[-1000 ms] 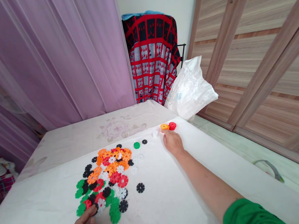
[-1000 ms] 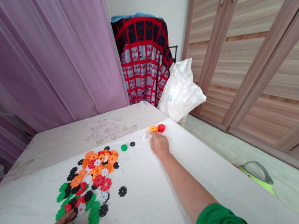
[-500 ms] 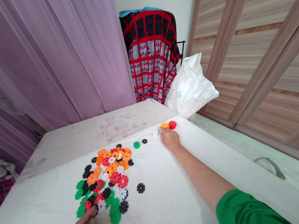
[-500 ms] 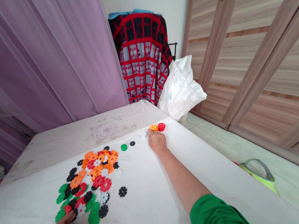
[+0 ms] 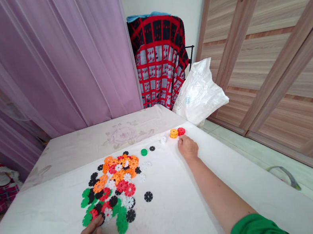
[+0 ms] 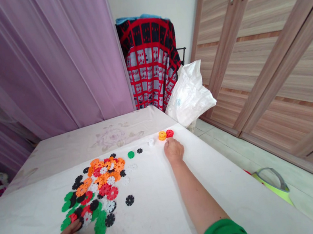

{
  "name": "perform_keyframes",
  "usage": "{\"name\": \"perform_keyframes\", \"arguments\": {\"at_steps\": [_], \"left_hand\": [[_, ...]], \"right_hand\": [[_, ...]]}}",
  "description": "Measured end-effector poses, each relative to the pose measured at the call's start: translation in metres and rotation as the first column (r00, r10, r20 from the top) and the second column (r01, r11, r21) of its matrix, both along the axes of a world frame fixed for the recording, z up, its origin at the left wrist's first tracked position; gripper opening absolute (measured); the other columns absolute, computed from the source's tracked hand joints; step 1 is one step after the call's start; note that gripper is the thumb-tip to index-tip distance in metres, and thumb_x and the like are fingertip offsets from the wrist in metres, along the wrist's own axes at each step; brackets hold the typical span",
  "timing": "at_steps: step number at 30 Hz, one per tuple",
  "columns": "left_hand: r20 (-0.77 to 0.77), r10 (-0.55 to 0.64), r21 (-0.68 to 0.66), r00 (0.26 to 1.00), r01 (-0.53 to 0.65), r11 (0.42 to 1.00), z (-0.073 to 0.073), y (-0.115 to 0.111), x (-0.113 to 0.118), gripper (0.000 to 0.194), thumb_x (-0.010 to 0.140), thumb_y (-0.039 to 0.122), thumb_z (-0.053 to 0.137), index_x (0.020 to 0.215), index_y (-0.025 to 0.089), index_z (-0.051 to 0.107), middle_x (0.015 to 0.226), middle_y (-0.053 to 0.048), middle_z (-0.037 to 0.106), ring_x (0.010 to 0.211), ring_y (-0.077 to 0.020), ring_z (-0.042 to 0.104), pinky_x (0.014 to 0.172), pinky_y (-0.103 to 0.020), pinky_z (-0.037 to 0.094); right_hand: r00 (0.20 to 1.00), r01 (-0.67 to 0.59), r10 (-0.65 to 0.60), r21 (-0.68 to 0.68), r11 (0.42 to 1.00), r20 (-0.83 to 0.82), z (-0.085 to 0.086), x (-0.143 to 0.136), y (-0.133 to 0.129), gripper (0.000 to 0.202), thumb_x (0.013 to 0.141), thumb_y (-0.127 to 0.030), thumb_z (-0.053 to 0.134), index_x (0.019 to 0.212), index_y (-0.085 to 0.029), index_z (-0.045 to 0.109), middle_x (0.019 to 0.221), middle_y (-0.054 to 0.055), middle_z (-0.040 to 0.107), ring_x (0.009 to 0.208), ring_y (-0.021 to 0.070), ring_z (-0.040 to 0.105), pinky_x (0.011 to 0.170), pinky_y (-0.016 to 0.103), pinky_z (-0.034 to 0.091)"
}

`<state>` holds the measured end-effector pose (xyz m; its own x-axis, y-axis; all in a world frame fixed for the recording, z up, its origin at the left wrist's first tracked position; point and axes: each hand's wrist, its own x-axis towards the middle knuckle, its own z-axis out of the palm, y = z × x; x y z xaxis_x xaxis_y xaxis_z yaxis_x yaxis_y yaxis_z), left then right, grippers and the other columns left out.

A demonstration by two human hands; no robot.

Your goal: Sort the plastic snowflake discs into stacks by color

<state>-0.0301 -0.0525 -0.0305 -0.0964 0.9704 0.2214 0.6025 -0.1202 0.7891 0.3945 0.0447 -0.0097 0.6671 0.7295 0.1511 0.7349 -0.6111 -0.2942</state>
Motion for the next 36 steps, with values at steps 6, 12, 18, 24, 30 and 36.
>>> {"name": "perform_keyframes", "arguments": {"at_steps": [6,12,18,24,30,36], "left_hand": [[-0.015,-0.007,-0.023,1.000,0.006,1.000,0.004,-0.001,0.000,0.042,0.071,0.056,0.057,0.099,0.028,0.073,0.111,-0.001,0.073,0.108,-0.0253,0.065,0.100,-0.039,0.049],[-0.035,-0.005,-0.011,0.999,0.004,1.000,0.005,-0.001,0.001,0.045,0.070,0.057,0.056,0.100,0.028,0.072,0.110,-0.001,0.073,0.107,-0.0261,0.066,0.099,-0.040,0.050],[-0.084,-0.021,-0.015,0.996,0.020,1.000,0.003,0.000,-0.001,0.044,0.072,0.055,0.055,0.102,0.027,0.072,0.111,-0.001,0.073,0.106,-0.0256,0.067,0.094,-0.038,0.054],[-0.064,0.034,0.046,0.997,-0.031,0.998,-0.001,0.005,0.005,0.043,0.074,0.055,0.053,0.098,0.025,0.072,0.106,-0.003,0.074,0.101,-0.0232,0.068,0.095,-0.035,0.052],[-0.067,0.021,0.058,0.998,-0.017,0.998,0.000,0.007,0.010,0.042,0.078,0.053,0.050,0.099,0.024,0.072,0.105,-0.005,0.074,0.100,-0.0227,0.068,0.091,-0.034,0.053],[-0.091,0.054,0.117,0.994,-0.043,0.992,0.005,0.005,0.015,0.039,0.083,0.043,0.043,0.103,0.021,0.069,0.106,-0.007,0.073,0.101,-0.0228,0.067,0.093,-0.037,0.052]], "right_hand": [[0.995,-0.037,0.043,-0.069,0.997,0.086,0.001,0.005,0.003,0.036,0.090,-0.022,0.041,0.117,-0.018,0.065,0.108,0.014,0.065,0.100,0.0233,0.061,0.082,0.034,0.042],[0.988,-0.065,0.076,-0.090,0.994,0.133,0.001,0.005,0.011,0.033,0.091,-0.024,0.041,0.112,-0.016,0.066,0.111,0.013,0.064,0.101,0.0240,0.060,0.082,0.034,0.042],[0.986,-0.077,0.090,-0.093,0.993,0.139,-0.001,0.008,0.012,0.034,0.091,-0.023,0.042,0.115,-0.017,0.065,0.111,0.013,0.064,0.100,0.0227,0.060,0.081,0.032,0.043],[0.993,-0.061,0.065,-0.048,0.997,0.100,0.001,0.006,0.006,0.037,0.090,-0.021,0.041,0.120,-0.018,0.063,0.111,0.011,0.065,0.100,0.0216,0.061,0.083,0.031,0.042],[0.989,-0.127,0.125,0.021,0.992,0.077,-0.006,-0.007,-0.019,0.038,0.088,-0.021,0.045,0.120,-0.018,0.063,0.120,0.011,0.061,0.106,0.0223,0.057,0.087,0.031,0.040],[0.958,-0.273,0.267,0.043,0.961,0.100,-0.010,-0.033,-0.060,0.033,0.087,-0.019,0.045,0.112,-0.018,0.067,0.118,0.008,0.063,0.106,0.0208,0.056,0.091,0.029,0.038]]}}
